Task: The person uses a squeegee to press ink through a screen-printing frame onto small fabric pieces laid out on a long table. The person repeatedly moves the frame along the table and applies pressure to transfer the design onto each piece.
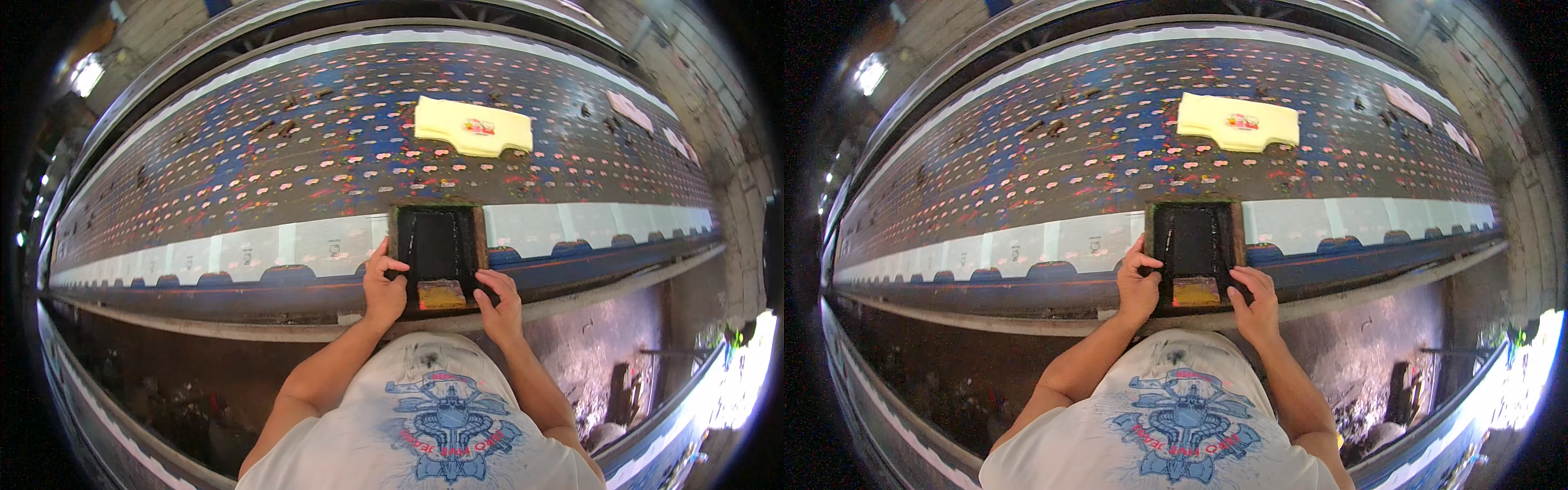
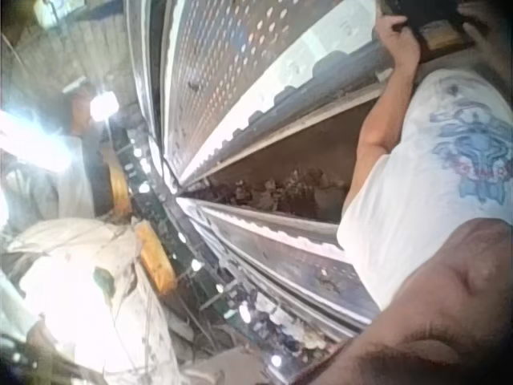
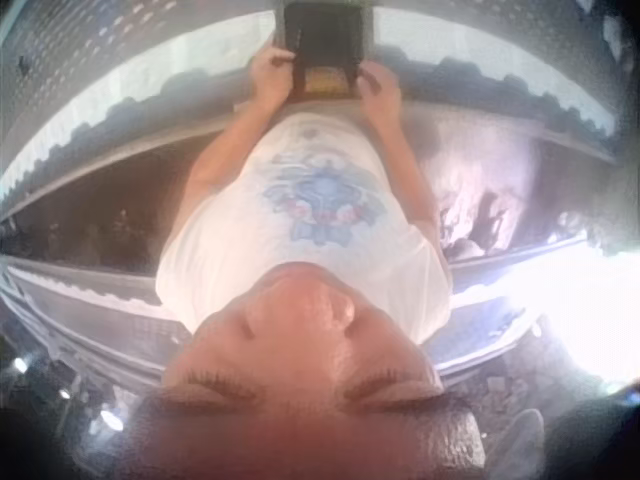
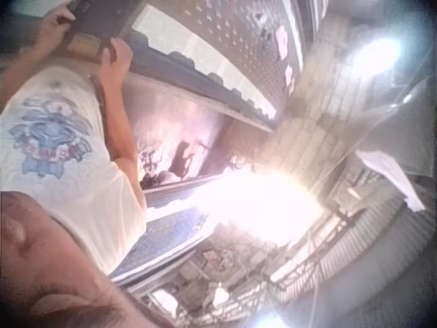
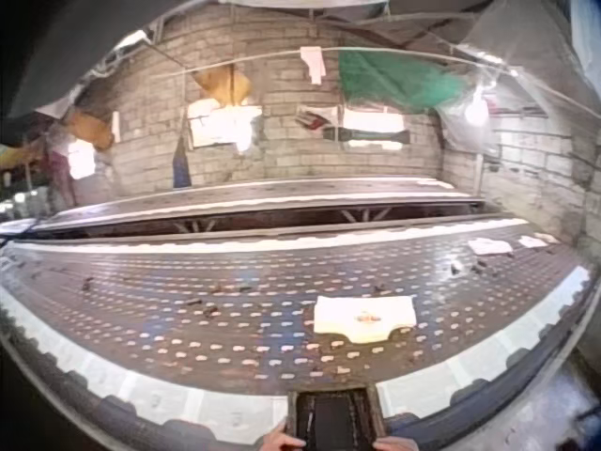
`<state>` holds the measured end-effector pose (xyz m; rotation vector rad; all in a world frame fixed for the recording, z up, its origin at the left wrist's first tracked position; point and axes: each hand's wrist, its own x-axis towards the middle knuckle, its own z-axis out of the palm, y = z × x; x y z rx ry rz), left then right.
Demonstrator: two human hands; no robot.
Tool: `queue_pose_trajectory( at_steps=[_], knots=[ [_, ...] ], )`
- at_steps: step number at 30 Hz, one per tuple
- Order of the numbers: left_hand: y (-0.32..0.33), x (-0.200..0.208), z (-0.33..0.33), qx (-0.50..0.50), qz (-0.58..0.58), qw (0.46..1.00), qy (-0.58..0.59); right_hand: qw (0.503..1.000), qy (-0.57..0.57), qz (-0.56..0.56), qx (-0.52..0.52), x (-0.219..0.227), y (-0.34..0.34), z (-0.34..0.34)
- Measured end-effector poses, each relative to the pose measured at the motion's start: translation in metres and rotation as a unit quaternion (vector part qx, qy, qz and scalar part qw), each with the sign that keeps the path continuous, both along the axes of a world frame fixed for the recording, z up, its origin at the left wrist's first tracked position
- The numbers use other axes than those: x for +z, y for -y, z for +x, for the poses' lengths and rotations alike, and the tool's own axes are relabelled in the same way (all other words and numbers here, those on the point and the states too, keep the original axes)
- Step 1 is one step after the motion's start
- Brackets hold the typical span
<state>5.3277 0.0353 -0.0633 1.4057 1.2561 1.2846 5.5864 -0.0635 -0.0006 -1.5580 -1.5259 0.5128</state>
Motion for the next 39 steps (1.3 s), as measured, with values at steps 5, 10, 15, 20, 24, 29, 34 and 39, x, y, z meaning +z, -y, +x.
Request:
queue_pose_trajectory(
  at_steps=[5, 10, 15, 20, 24, 29, 34, 39],
  knots=[
    [0.002, 0.001, 0.007, -0.003, -0.042, 0.999, 0.03, 0.986, 0.077, 0.077, 0.127, 0.017, -0.004, 0.012],
    [0.002, 0.0, 0.006, -0.005, -0.058, 0.997, 0.042, 0.946, 0.174, 0.055, 0.268, 0.034, -0.014, -0.003],
    [0.002, -0.003, 0.009, -0.004, -0.066, 0.995, 0.077, 0.933, 0.219, 0.068, 0.277, 0.038, -0.03, -0.016],
    [0.002, -0.003, 0.011, 0.001, -0.075, 0.997, 0.033, 0.921, 0.264, 0.01, 0.285, 0.047, -0.044, -0.015],
    [0.002, -0.006, 0.012, 0.003, -0.066, 0.997, 0.044, 0.914, 0.244, -0.048, 0.32, 0.059, -0.072, -0.001],
    [0.002, -0.011, 0.011, -0.004, -0.041, 0.998, 0.046, 0.933, 0.245, -0.012, 0.264, 0.055, -0.133, 0.002],
    [0.002, -0.011, 0.01, -0.016, -0.03, 0.998, 0.061, 0.95, 0.243, 0.028, 0.193, 0.04, -0.177, -0.007],
    [0.004, -0.01, 0.012, -0.016, -0.017, 0.999, 0.035, 0.942, 0.262, 0.017, 0.207, 0.032, -0.165, -0.009]
  ],
)
